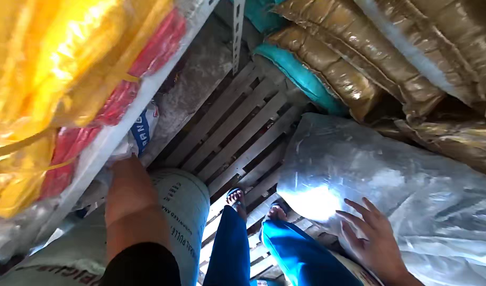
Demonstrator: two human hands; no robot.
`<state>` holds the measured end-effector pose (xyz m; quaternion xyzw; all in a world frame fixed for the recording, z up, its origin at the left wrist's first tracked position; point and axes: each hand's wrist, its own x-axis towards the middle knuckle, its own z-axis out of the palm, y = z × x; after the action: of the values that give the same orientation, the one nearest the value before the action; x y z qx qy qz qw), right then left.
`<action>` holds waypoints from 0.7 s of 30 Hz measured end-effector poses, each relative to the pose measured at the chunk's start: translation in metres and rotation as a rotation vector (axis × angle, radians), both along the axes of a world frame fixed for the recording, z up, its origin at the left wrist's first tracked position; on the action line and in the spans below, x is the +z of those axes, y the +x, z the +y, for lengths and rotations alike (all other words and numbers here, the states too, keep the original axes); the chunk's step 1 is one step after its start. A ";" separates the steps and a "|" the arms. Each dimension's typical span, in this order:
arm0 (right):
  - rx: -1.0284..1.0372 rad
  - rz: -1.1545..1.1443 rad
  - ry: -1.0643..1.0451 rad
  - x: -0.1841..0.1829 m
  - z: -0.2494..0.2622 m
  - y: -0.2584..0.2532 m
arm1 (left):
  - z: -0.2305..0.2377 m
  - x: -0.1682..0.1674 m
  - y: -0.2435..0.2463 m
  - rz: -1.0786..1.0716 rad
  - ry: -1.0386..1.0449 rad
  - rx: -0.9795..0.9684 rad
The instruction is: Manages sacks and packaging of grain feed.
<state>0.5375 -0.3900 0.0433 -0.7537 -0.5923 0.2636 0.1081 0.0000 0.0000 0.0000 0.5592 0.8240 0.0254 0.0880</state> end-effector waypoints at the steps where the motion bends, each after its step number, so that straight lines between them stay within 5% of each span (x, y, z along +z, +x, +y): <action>1: -0.015 -0.029 0.009 0.003 -0.017 0.001 | -0.011 0.008 0.022 0.139 0.028 -0.016; 4: -0.095 -0.022 -0.020 0.013 -0.059 -0.010 | -0.029 0.044 0.082 0.377 0.154 0.001; 6: -0.104 0.012 -0.045 0.024 -0.080 -0.017 | -0.022 0.103 0.136 0.270 -0.134 0.207; 7: -0.103 0.030 -0.052 0.032 -0.088 -0.019 | -0.026 0.108 0.137 0.152 -0.077 0.282; 9: -0.129 0.071 -0.057 0.045 -0.101 -0.023 | -0.059 0.062 0.100 -0.160 0.292 0.386; 11: -0.201 0.109 -0.083 0.060 -0.111 -0.027 | -0.091 0.017 0.077 -0.770 0.600 0.744; 12: -0.244 0.119 -0.112 0.067 -0.118 -0.027 | -0.102 0.009 0.080 -0.968 0.644 0.917; 14: -0.335 0.150 -0.201 0.082 -0.135 -0.025 | -0.138 0.012 0.102 -1.137 0.381 1.069; 17: -0.432 0.254 -0.510 0.113 -0.152 -0.018 | -0.201 0.048 0.156 -0.983 -0.374 0.798; 21: -0.586 0.512 -0.893 0.163 -0.166 -0.006 | -0.264 0.101 0.230 -0.552 -1.081 -0.196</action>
<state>0.5312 -0.5564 0.2061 -0.7708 -0.1464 0.6200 -0.0117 0.2302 -0.2642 0.1011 0.4815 0.6117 -0.2603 0.5712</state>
